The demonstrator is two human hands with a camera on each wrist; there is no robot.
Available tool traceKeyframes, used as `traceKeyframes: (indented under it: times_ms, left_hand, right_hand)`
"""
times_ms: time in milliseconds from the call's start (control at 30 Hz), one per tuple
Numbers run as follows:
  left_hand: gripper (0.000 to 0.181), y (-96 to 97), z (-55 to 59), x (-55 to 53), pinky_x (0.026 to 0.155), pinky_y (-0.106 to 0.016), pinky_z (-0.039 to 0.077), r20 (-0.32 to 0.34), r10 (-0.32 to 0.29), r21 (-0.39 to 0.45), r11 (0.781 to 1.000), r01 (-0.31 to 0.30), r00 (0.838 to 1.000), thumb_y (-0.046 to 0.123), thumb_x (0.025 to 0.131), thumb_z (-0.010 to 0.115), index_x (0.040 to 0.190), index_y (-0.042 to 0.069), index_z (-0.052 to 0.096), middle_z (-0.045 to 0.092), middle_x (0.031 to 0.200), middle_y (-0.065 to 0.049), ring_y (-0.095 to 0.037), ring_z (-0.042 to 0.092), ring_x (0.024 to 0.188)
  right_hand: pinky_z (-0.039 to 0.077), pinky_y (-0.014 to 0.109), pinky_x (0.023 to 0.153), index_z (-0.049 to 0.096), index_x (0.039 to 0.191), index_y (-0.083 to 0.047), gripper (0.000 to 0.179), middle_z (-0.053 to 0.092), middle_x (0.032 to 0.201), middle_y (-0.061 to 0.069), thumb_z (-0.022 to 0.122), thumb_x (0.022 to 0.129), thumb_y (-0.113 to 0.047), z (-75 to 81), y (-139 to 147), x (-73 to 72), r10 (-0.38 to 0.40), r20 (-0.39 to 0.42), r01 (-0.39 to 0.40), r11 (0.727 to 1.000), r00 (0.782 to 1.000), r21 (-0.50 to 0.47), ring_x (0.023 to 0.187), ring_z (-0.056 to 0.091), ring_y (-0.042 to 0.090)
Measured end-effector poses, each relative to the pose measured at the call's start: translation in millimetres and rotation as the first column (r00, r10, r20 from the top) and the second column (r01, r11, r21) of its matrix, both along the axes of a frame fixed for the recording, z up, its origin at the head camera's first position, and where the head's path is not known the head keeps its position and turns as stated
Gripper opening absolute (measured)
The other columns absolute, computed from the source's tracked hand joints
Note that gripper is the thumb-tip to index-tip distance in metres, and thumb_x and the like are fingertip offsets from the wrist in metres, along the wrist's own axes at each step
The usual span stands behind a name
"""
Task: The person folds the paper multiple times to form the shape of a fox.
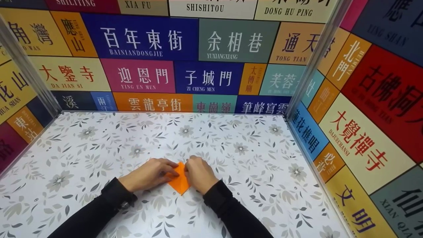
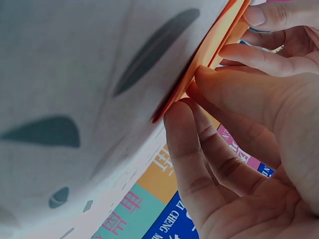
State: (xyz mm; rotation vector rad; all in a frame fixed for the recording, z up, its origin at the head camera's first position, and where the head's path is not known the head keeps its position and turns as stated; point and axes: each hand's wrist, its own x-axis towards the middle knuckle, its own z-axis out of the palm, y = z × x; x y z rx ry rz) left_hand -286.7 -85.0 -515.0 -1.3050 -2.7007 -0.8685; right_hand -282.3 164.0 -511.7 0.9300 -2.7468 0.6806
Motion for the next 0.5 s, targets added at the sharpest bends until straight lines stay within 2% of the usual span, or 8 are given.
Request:
traceKeyframes:
  times_ms: [300,500]
  left_hand:
    - [0.021,-1.4,0.2,3.6,0.119,-0.053,0.062,-0.031,-0.009,-0.024,1.000,0.008,0.999,0.003,0.106,0.083,0.123,0.010,0.092,0.081,0.138,-0.022,-0.038,0.078,0.131]
    - [0.019,1.1,0.9,6.5,0.119,-0.053,0.063,-0.035,-0.001,-0.026,1.000,0.000,0.999,0.006,0.106,0.084,0.123,0.011,0.092,0.081,0.139,-0.023,-0.039,0.078,0.130]
  right_hand:
    - [0.066,0.038,0.079,0.090,0.097,-0.001,0.006,0.074,0.090,0.009,0.090,0.093,0.003,0.8,1.1,-0.6,-0.002,-0.002,0.002,1.000,1.000,-0.006,0.086,0.074,0.029]
    - [0.063,0.034,0.078,0.089,0.093,-0.004,0.006,0.076,0.087,0.007,0.090,0.093,0.002,1.0,1.1,-7.1,-0.028,0.062,0.030,0.999,0.998,-0.036,0.082,0.073,0.023]
